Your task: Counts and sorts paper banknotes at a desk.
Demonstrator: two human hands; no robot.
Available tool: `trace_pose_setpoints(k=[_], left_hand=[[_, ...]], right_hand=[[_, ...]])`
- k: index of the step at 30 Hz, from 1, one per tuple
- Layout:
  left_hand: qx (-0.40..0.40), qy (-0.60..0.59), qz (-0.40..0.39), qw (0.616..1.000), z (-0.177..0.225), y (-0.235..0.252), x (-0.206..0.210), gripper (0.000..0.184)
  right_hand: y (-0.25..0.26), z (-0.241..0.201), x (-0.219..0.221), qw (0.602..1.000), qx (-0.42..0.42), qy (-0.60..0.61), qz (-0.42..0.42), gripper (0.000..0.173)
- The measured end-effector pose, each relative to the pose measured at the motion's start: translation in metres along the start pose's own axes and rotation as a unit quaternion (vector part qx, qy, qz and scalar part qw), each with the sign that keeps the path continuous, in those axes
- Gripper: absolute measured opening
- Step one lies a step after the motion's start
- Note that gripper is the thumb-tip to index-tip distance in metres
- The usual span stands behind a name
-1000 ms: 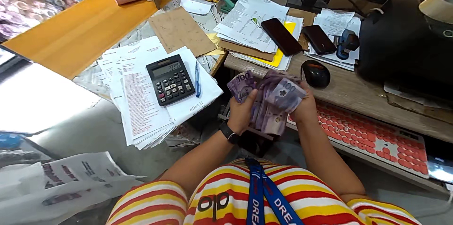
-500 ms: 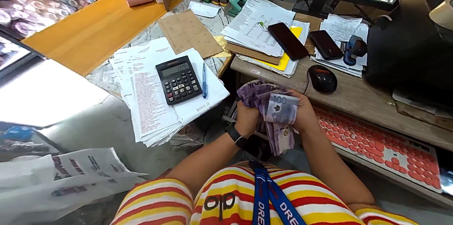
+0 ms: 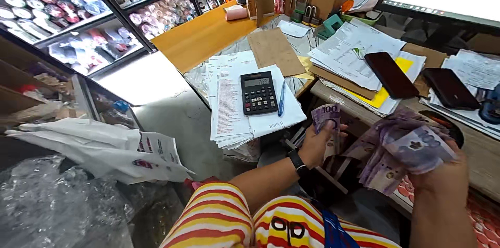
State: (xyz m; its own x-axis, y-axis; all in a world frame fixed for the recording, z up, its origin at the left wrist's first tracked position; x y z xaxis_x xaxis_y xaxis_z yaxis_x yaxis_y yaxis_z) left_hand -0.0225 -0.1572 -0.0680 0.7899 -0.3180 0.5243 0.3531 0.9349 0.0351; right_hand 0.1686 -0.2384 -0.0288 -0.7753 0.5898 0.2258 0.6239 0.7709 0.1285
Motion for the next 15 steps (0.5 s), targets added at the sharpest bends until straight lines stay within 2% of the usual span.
trace_pose_setpoints(k=[8,15], left_hand=[[0.002,-0.01,0.033,0.999,0.001,0.0,-0.006,0.028],[0.021,-0.009,0.058,0.998,0.007,0.001,-0.009,0.016]], right_hand=[[-0.014,-0.002,0.002,0.999,0.004,0.019,-0.05,0.038],[-0.034,0.011,0.02,0.993,0.017,-0.009,-0.117,0.025]])
Point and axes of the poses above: each hand's wrist, its own y-axis towards the middle knuckle, its own x-axis out of the palm, z = x × y, the point moved 6 cm from there along y, towards the middle knuckle, and after that the axes turned 8 degrees about x, right-handed, at the moved point
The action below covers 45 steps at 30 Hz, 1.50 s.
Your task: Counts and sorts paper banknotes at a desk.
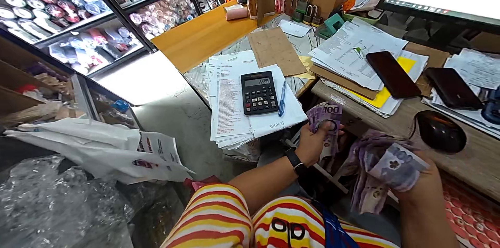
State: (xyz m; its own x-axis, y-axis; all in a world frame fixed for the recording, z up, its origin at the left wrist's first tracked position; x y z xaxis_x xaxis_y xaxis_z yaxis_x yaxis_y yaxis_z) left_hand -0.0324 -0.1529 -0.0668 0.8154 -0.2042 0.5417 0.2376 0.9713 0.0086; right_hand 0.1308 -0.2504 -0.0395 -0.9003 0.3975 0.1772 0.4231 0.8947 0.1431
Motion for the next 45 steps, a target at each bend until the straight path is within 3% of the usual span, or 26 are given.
trace_pose_setpoints(k=[3,9,13,18,22,25,27,30,33,35,37,39,41,43,45], left_hand=[[0.022,0.015,0.024,0.999,0.001,0.001,-0.003,0.009],[0.039,0.029,0.019,0.999,-0.001,0.003,-0.006,0.012],[0.009,0.054,0.006,0.998,-0.008,0.0,-0.003,0.013],[-0.031,0.063,-0.001,0.998,-0.016,-0.007,0.0,0.016],[-0.007,0.06,-0.02,0.998,-0.002,0.004,0.002,0.018],[0.002,0.116,-0.079,0.99,0.005,0.015,0.005,0.027],[-0.011,0.274,-0.16,0.948,-0.004,0.019,0.004,0.028],[-0.086,0.504,-0.305,0.803,-0.045,0.026,-0.004,0.033],[-0.22,0.61,-0.358,0.672,-0.103,0.05,-0.023,0.048],[-0.253,0.648,-0.352,0.626,-0.125,0.069,-0.026,0.046],[-0.261,0.672,-0.331,0.61,-0.139,0.085,-0.025,0.039],[-0.255,0.683,-0.317,0.607,-0.145,0.095,-0.018,0.038],[-0.234,0.668,-0.322,0.629,-0.141,0.096,-0.005,0.045],[-0.18,0.601,-0.321,0.71,-0.126,0.086,0.011,0.053],[-0.107,0.455,-0.326,0.822,-0.093,0.06,0.034,0.052]], right_hand=[[-0.005,0.007,0.008,1.0,-0.004,-0.014,-0.023,0.019],[-0.008,0.009,0.017,0.999,-0.014,-0.024,-0.039,0.02],[-0.003,0.013,0.018,0.999,-0.003,-0.036,-0.015,0.023],[0.01,0.023,0.021,0.994,-0.062,-0.089,-0.017,0.021],[0.017,0.022,0.007,0.994,-0.068,-0.087,0.01,0.022],[0.02,0.018,-0.01,0.995,-0.064,-0.069,0.036,0.023],[0.018,0.014,-0.026,0.995,-0.055,-0.053,0.071,0.026],[0.007,0.007,-0.056,0.988,-0.019,-0.041,0.149,0.024],[-0.003,-0.004,-0.074,0.984,-0.04,-0.012,0.17,0.026],[-0.008,-0.009,-0.077,0.983,-0.049,-0.014,0.177,0.026],[-0.013,-0.01,-0.076,0.981,-0.034,-0.028,0.187,0.025],[-0.014,-0.006,-0.077,0.981,-0.029,-0.033,0.188,0.025],[-0.012,-0.001,-0.079,0.982,-0.026,-0.036,0.184,0.025],[-0.009,0.002,-0.08,0.982,-0.021,-0.034,0.185,0.027],[-0.003,0.006,-0.075,0.983,-0.026,-0.052,0.174,0.029]])
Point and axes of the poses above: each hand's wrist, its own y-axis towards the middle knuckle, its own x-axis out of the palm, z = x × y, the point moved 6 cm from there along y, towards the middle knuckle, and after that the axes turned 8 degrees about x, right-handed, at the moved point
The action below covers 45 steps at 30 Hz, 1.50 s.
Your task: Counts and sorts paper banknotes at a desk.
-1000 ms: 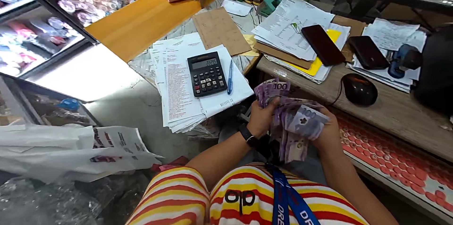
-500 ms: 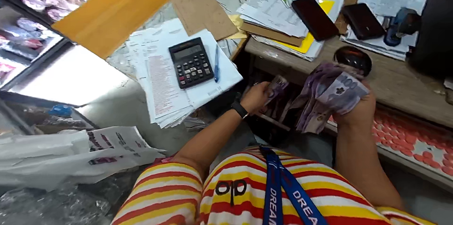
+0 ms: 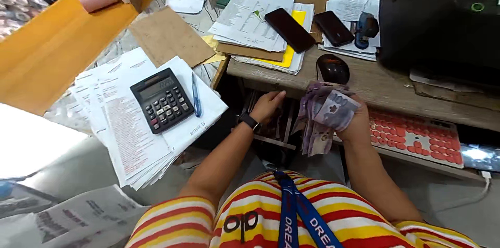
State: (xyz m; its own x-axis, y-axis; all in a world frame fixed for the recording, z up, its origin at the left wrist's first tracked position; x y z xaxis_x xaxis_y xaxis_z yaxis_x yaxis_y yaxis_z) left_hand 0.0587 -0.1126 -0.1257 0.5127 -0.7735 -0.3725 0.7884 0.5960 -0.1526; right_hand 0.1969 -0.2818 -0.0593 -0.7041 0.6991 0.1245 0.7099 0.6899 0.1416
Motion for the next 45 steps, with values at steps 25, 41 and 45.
trace_pose_setpoints(k=[25,41,45], left_hand=[[0.145,-0.192,0.135,0.961,0.055,-0.083,-0.012,0.03],[0.171,-0.422,0.18,0.872,0.044,-0.098,-0.04,0.02],[0.145,-0.51,0.134,0.837,0.042,-0.092,-0.038,0.023]], right_hand=[[-0.01,-0.017,0.086,0.982,-0.078,-0.135,-0.108,0.048],[-0.031,-0.009,0.101,0.893,-0.001,-0.193,-0.406,0.054],[-0.035,-0.006,0.104,0.862,0.033,-0.186,-0.47,0.052]])
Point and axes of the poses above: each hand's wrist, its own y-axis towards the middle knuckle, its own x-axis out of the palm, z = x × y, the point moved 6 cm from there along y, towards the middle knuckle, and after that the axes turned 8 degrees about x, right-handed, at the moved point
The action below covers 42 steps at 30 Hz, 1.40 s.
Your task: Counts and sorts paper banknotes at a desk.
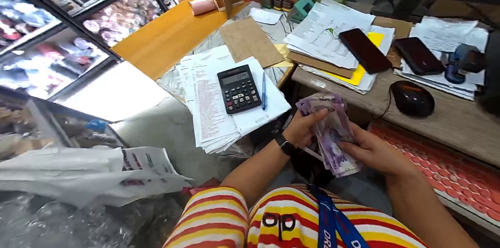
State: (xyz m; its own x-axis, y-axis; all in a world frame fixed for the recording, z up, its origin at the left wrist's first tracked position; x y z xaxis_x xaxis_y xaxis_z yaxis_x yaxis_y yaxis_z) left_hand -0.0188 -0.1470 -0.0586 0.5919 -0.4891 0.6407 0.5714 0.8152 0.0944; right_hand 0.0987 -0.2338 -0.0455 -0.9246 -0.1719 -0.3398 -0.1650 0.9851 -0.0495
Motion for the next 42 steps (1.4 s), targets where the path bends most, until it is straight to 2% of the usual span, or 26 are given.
trace_pose_setpoints(k=[2,4,6,9,12,13,15,17,19,20,21,25,28,31,35,39,41,42], left_hand=[[-0.002,0.001,-0.051,0.999,-0.001,0.006,0.0,0.031],[0.003,-0.011,-0.069,0.998,0.001,0.008,0.004,0.028],[0.014,-0.03,-0.023,0.999,0.007,0.007,0.01,0.023],[0.038,-0.091,0.087,0.991,0.017,0.014,0.01,0.02],[0.043,-0.11,0.164,0.979,0.024,0.022,0.007,0.018],[0.039,-0.111,0.176,0.977,0.022,0.022,0.008,0.017],[0.032,-0.11,0.209,0.971,0.018,0.021,0.01,0.015],[0.042,-0.095,0.234,0.967,0.016,0.022,0.007,0.018],[0.071,-0.085,0.224,0.968,0.015,0.025,0.001,0.043],[0.084,-0.079,0.217,0.969,0.015,0.027,-0.002,0.05],[0.093,-0.076,0.212,0.97,0.016,0.028,-0.004,0.049],[0.108,-0.084,0.174,0.975,0.014,0.029,-0.007,0.025],[0.07,-0.065,0.179,0.979,0.013,0.017,0.009,0.028],[0.051,-0.097,0.185,0.977,0.019,0.02,0.009,0.031],[0.029,-0.221,0.155,0.963,0.017,0.031,0.005,0.028],[0.018,-0.27,0.133,0.953,0.017,0.033,0.007,0.04],[0.012,-0.26,0.154,0.953,0.015,0.034,0.007,0.038],[0.015,-0.237,0.171,0.956,0.013,0.033,0.006,0.034]], right_hand=[[0.001,0.0,0.001,1.0,-0.017,0.01,-0.007,0.044],[0.004,0.005,-0.002,0.997,-0.028,0.065,-0.011,0.037],[0.005,0.008,-0.004,0.988,0.004,0.156,0.002,0.037],[0.005,0.015,-0.006,0.953,0.061,0.282,0.092,0.041],[0.004,0.03,0.005,0.9,0.065,0.403,0.154,0.058],[0.003,0.03,0.012,0.89,0.055,0.416,0.18,0.057],[0.002,0.025,0.019,0.886,0.024,0.385,0.257,0.04],[0.0,0.02,0.02,0.897,-0.032,0.329,0.293,0.039],[-0.004,0.017,0.02,0.912,-0.076,0.279,0.291,0.039],[-0.006,0.016,0.02,0.918,-0.09,0.262,0.285,0.039],[-0.007,0.016,0.021,0.923,-0.105,0.246,0.276,0.039],[-0.009,0.015,0.02,0.943,-0.132,0.194,0.234,0.043],[-0.008,0.015,0.016,0.926,-0.061,0.234,0.29,0.04],[-0.004,0.01,0.012,0.934,-0.096,0.233,0.254,0.04],[-0.001,-0.001,0.015,0.959,-0.177,0.103,0.194,0.038],[-0.006,-0.005,0.032,0.945,-0.23,-0.045,0.227,0.038],[-0.008,-0.002,0.031,0.944,-0.233,-0.008,0.232,0.035],[-0.008,0.001,0.025,0.949,-0.203,0.081,0.228,0.032]])
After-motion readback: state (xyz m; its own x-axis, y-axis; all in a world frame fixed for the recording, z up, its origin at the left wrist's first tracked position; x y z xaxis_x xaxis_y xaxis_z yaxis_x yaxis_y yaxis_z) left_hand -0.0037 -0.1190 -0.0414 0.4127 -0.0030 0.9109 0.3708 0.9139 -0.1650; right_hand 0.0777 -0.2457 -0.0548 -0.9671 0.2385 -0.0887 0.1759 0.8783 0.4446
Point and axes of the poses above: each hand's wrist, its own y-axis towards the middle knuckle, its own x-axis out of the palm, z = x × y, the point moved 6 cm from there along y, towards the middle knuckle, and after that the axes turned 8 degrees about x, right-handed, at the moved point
